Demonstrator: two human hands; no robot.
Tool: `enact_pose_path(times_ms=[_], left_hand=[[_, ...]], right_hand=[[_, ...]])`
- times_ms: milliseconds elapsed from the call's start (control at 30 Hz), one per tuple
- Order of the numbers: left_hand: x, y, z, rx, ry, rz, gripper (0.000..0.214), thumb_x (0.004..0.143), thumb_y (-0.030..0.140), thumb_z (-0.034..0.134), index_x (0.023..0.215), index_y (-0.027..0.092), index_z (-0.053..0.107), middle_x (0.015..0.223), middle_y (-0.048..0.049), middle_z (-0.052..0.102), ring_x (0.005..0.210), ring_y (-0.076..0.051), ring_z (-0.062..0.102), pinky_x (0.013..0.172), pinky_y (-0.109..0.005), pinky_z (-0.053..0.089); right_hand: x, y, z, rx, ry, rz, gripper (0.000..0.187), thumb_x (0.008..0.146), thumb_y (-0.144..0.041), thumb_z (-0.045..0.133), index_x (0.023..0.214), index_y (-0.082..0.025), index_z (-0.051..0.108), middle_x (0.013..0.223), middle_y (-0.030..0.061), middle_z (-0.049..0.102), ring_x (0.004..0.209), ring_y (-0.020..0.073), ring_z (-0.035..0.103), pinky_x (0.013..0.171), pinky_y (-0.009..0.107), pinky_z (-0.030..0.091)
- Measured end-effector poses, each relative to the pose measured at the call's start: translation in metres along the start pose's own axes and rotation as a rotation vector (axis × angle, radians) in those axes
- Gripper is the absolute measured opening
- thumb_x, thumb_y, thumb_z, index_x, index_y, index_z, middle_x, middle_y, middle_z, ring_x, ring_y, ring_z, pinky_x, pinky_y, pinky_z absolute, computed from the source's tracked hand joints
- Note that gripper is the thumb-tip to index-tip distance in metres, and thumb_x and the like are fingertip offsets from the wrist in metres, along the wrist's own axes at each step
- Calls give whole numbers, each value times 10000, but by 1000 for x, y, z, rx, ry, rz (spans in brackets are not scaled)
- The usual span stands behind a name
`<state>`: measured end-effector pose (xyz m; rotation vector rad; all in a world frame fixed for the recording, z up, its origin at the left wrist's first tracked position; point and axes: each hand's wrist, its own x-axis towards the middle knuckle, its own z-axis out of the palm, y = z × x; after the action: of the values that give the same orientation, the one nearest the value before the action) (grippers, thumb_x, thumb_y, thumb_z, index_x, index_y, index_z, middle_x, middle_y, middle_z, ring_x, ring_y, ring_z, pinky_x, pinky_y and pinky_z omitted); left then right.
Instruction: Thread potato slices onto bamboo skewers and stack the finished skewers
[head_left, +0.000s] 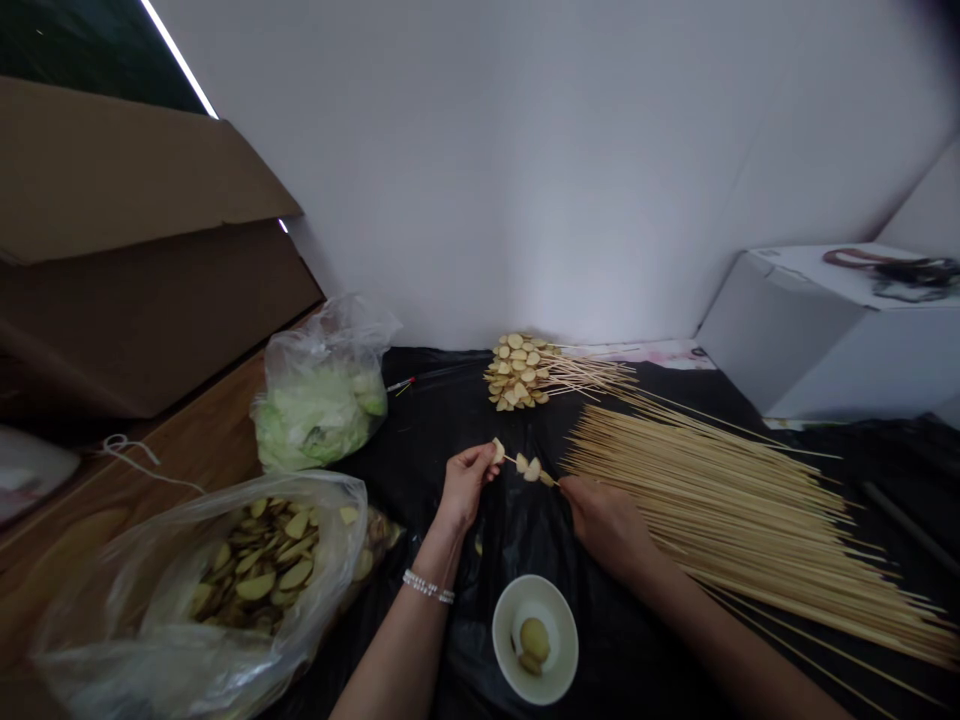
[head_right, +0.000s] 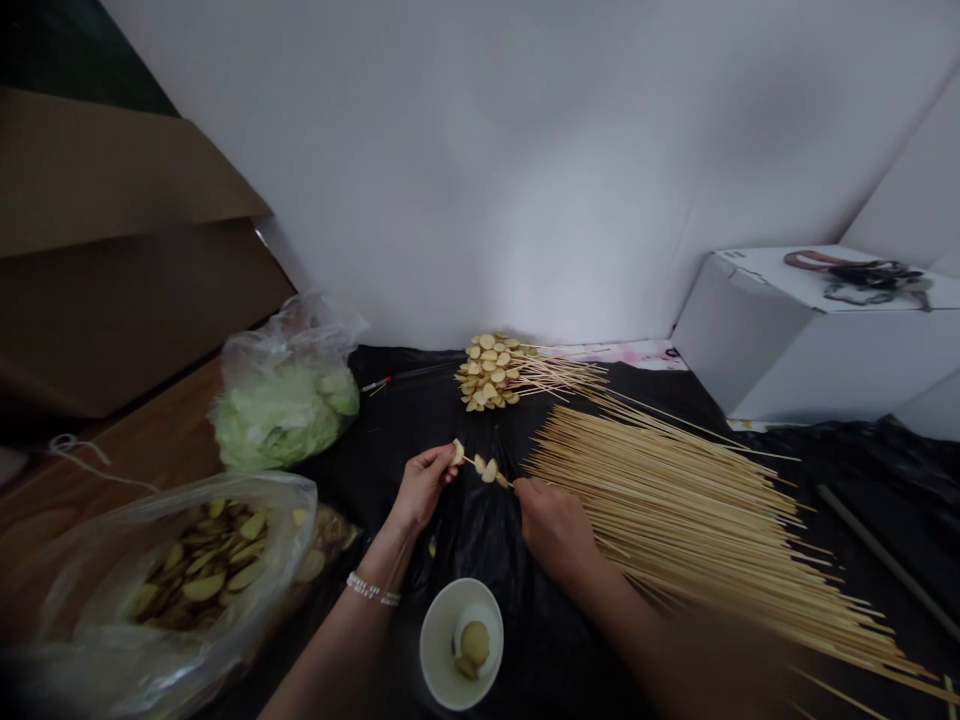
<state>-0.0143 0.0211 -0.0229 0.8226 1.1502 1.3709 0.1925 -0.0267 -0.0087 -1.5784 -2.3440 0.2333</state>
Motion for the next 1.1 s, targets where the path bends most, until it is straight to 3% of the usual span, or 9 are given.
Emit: enact_pose_path(times_ms=[100, 300, 533, 767, 967, 1100], left_hand=[[0, -1, 0, 19, -3, 12, 276, 624, 365, 765, 728, 113, 727, 653, -44, 668, 514, -73, 499, 484, -192, 355], [-1, -1, 1, 19, -20, -10, 295, 611, 382, 770, 737, 119, 729, 660, -44, 671, 506, -71, 492, 474, -193, 352], [-1, -3, 3, 30, -12, -13, 308, 600, 388, 777, 730, 113, 727, 649, -50, 666, 505, -67, 497, 472, -188, 352], [-2, -1, 4, 5, -25, -35, 294, 589, 369, 787, 720, 113, 725, 647, -47, 669, 506, -68, 489, 475, -193, 348], [-3, -2, 5, 18, -25, -33, 277, 611, 362, 776, 726, 115, 725, 643, -42, 669, 509, -67, 490, 483, -190, 344], [-3, -2, 5, 22, -27, -34, 285, 599, 367, 780, 720, 115, 724, 643, -42, 669, 506, -69, 487, 486, -196, 344]], right_hand=[[0, -1, 0, 6, 9, -2, 235, 904, -161, 372, 839, -194, 595, 798, 33, 658, 727, 143, 594, 625, 240, 318], [2, -2, -4, 237, -41, 11, 273, 932, -205, 352, 800, -192, 591, 740, 16, 663, 689, 129, 597, 631, 216, 348], [1, 1, 1, 112, 47, 6, 240, 900, -166, 371, 794, -194, 584, 779, 32, 652, 756, 147, 592, 662, 225, 341], [3, -2, -4, 265, -24, 23, 272, 925, -199, 360, 755, -194, 572, 697, 12, 643, 660, 131, 583, 622, 216, 344], [0, -1, 3, 85, 40, 15, 242, 900, -148, 359, 810, -189, 579, 797, 38, 648, 739, 145, 585, 659, 229, 334], [2, -1, 1, 237, 1, 30, 262, 910, -175, 353, 752, -191, 562, 702, 17, 631, 653, 131, 566, 625, 221, 339]])
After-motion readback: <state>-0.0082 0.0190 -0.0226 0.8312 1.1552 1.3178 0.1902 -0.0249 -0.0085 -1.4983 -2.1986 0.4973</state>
